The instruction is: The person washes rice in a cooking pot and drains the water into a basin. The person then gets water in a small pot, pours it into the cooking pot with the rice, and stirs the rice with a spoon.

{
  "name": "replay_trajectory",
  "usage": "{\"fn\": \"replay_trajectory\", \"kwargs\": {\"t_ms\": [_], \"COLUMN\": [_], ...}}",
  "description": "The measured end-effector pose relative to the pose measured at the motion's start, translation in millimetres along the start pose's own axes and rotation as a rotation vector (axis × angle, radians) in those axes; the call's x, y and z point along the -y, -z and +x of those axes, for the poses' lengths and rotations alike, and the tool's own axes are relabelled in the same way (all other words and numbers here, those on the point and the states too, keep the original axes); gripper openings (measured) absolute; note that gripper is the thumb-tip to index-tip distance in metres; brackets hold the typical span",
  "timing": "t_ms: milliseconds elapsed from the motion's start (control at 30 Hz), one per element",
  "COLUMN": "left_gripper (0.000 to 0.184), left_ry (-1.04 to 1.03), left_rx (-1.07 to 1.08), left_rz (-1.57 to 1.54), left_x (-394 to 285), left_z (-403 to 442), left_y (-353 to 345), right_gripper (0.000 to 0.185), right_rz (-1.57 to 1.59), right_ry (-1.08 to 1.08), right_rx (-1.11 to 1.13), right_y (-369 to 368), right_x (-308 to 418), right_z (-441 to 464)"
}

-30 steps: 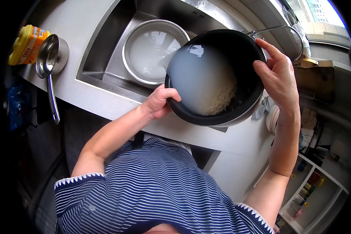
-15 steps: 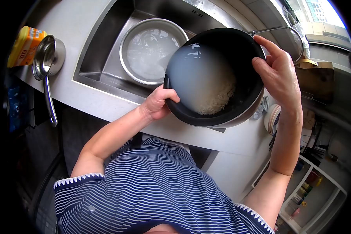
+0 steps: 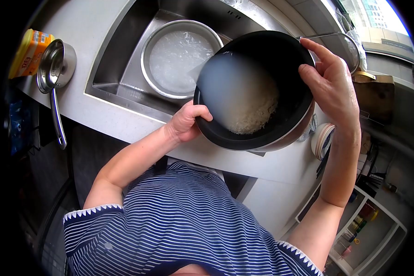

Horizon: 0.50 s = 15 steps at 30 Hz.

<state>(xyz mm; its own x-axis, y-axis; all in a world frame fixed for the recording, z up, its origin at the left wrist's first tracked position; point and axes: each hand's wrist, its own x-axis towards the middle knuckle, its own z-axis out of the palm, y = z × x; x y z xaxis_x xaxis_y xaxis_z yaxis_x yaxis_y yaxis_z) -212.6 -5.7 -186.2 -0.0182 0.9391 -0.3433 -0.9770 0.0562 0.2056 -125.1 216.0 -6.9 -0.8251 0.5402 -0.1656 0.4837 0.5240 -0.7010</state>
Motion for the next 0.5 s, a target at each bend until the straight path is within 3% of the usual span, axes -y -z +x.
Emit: {"fn": "replay_trajectory", "kwargs": {"t_ms": [300, 500], "left_gripper": [0.041, 0.042], "left_ry": [0.003, 0.01], "left_rx": [-0.011, 0.001], "left_rz": [-0.008, -0.017], "left_x": [-0.8, 0.3], "left_z": [-1.2, -1.0], "left_y": [0.6, 3.7], "right_gripper": [0.043, 0.042], "right_rz": [-0.096, 0.052], "right_ry": [-0.112, -0.064], "right_rx": [0.08, 0.04], "right_y": [4.3, -3.2], "right_x": [23.2, 17.5], "right_z": [1.7, 2.1]}}
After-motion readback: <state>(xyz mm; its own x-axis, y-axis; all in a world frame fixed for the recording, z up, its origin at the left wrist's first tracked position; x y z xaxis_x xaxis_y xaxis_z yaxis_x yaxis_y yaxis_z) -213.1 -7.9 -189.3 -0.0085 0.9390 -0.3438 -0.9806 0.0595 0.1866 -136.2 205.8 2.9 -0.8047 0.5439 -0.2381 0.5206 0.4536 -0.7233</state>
